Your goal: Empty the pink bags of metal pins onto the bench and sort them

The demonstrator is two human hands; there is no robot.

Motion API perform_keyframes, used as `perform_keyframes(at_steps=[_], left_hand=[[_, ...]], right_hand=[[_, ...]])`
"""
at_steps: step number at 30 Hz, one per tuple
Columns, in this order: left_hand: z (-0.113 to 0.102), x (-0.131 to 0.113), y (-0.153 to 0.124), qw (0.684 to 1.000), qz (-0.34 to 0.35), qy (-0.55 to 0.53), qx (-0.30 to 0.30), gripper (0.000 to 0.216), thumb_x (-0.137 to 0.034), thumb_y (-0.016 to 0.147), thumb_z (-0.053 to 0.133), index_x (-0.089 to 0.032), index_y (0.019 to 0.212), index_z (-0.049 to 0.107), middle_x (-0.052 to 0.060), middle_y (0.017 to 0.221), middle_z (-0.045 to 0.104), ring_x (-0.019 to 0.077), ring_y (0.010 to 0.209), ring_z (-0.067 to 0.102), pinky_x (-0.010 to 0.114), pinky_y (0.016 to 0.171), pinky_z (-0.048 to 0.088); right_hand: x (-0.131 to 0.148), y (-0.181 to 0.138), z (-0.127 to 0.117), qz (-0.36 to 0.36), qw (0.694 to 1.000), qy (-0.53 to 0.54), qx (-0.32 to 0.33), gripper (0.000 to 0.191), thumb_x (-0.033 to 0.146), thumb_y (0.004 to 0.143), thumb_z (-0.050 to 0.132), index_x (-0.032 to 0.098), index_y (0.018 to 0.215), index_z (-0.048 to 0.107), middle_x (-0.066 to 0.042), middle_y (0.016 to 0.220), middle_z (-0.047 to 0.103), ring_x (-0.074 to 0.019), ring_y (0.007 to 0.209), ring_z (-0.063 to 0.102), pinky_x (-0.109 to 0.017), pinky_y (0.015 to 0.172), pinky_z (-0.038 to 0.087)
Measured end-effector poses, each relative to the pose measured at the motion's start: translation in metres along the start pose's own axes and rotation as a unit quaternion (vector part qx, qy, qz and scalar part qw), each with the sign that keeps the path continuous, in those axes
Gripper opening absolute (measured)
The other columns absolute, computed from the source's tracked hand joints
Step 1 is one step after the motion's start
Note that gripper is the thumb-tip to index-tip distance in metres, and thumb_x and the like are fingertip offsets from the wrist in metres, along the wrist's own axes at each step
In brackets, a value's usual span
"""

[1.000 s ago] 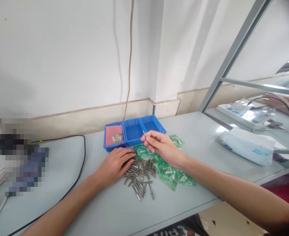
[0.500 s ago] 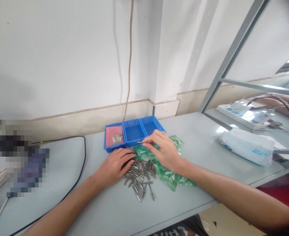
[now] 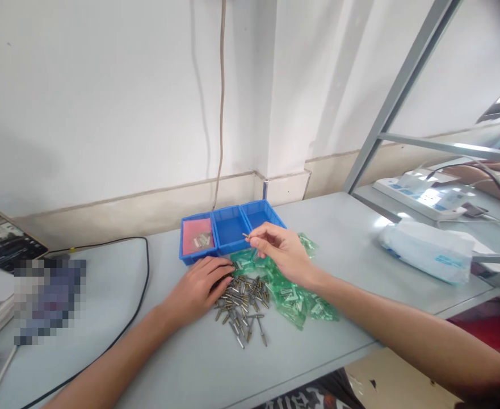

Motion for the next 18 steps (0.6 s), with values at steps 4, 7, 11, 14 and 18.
perform_keyframes(at_steps=[4,7,11,14,18], left_hand=[[0.0015,0.0009,0.0000,1.000,0.001,-0.002,0.006,0.029,-0.030,0.111,0.053,-0.023,0.134,0.070,0.010,0.133,0.073,0.0247,0.121,0.067,0.046,0.108,0.056],[0.0024,0.0019,-0.0002,1.000,0.000,0.000,0.008,0.029,-0.029,0.111,0.053,-0.023,0.134,0.069,0.010,0.134,0.072,0.0249,0.122,0.067,0.047,0.109,0.055],[0.0021,0.0014,-0.0002,1.000,-0.001,-0.003,0.011,0.029,-0.029,0.111,0.053,-0.024,0.135,0.068,0.010,0.134,0.072,0.0253,0.122,0.067,0.047,0.108,0.055],[0.0014,0.0005,0.0001,1.000,0.000,-0.003,0.011,0.029,-0.029,0.111,0.053,-0.024,0.135,0.068,0.010,0.134,0.072,0.0256,0.122,0.067,0.047,0.108,0.055],[0.0004,-0.0001,0.0004,1.000,0.001,-0.003,0.007,0.029,-0.029,0.111,0.053,-0.024,0.135,0.069,0.011,0.134,0.072,0.0257,0.122,0.067,0.047,0.108,0.055]], right_hand=[[-0.0047,0.0025,0.0003,0.049,0.995,0.081,0.016,0.027,0.049,0.101,0.071,0.022,0.100,0.073,0.000,0.086,0.063,-0.0129,0.068,0.055,-0.030,0.069,0.049],[-0.0079,0.0027,0.0029,0.072,0.987,0.139,0.034,0.029,0.051,0.100,0.071,0.022,0.100,0.071,0.002,0.084,0.059,-0.0115,0.065,0.053,-0.029,0.069,0.050],[-0.0090,0.0016,0.0058,0.089,0.982,0.157,0.049,0.029,0.051,0.098,0.074,0.023,0.105,0.069,0.001,0.089,0.063,-0.0119,0.065,0.055,-0.030,0.068,0.050],[-0.0062,0.0014,0.0053,0.075,0.988,0.125,0.046,0.027,0.049,0.098,0.074,0.024,0.105,0.068,0.001,0.090,0.064,-0.0118,0.065,0.056,-0.029,0.067,0.049],[-0.0039,0.0023,0.0021,0.047,0.998,0.050,0.014,0.026,0.047,0.095,0.077,0.024,0.099,0.066,0.002,0.091,0.063,-0.0114,0.062,0.058,-0.029,0.063,0.049]])
Point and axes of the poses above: each hand's wrist, its own y-axis towards the middle knuckle, its own z-axis out of the palm, x = y × z, the point moved 5 cm from there along y, towards the middle knuckle
